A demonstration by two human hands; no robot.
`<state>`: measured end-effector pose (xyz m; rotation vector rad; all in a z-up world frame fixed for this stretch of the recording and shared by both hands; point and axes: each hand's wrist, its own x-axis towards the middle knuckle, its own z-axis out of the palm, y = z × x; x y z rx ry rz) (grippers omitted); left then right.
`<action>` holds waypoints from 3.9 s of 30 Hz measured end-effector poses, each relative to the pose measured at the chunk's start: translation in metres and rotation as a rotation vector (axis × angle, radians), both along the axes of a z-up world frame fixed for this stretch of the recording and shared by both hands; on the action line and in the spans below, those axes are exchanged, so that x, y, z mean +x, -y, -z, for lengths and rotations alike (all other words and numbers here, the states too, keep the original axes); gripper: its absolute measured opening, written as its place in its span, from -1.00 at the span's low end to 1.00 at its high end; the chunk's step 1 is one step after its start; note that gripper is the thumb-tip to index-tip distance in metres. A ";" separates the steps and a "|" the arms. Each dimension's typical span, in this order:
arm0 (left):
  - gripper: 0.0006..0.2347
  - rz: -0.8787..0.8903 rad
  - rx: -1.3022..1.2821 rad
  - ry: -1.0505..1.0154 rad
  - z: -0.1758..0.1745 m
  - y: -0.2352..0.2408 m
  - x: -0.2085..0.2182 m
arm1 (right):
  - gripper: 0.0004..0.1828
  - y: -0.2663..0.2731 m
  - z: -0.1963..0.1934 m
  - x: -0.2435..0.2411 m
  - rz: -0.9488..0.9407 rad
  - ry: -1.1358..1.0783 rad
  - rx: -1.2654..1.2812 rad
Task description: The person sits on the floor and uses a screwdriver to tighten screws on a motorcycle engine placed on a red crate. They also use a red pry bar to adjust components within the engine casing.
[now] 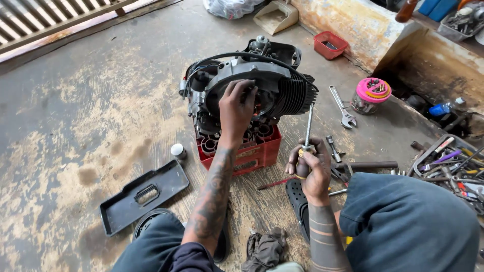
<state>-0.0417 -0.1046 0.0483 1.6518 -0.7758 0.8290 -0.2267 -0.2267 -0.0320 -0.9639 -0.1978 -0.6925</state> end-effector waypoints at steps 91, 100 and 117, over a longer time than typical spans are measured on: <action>-0.82 -0.376 0.186 0.393 0.004 0.005 0.041 | -0.46 -0.051 -0.086 0.081 -0.083 -0.409 -0.289; -0.77 -0.207 0.014 -0.094 0.002 0.001 0.005 | -0.70 -0.022 -0.044 0.097 -0.789 -0.198 0.875; -0.70 0.263 0.303 -1.008 -0.010 0.012 0.028 | -0.79 -0.027 -0.075 0.116 -0.410 -0.558 0.797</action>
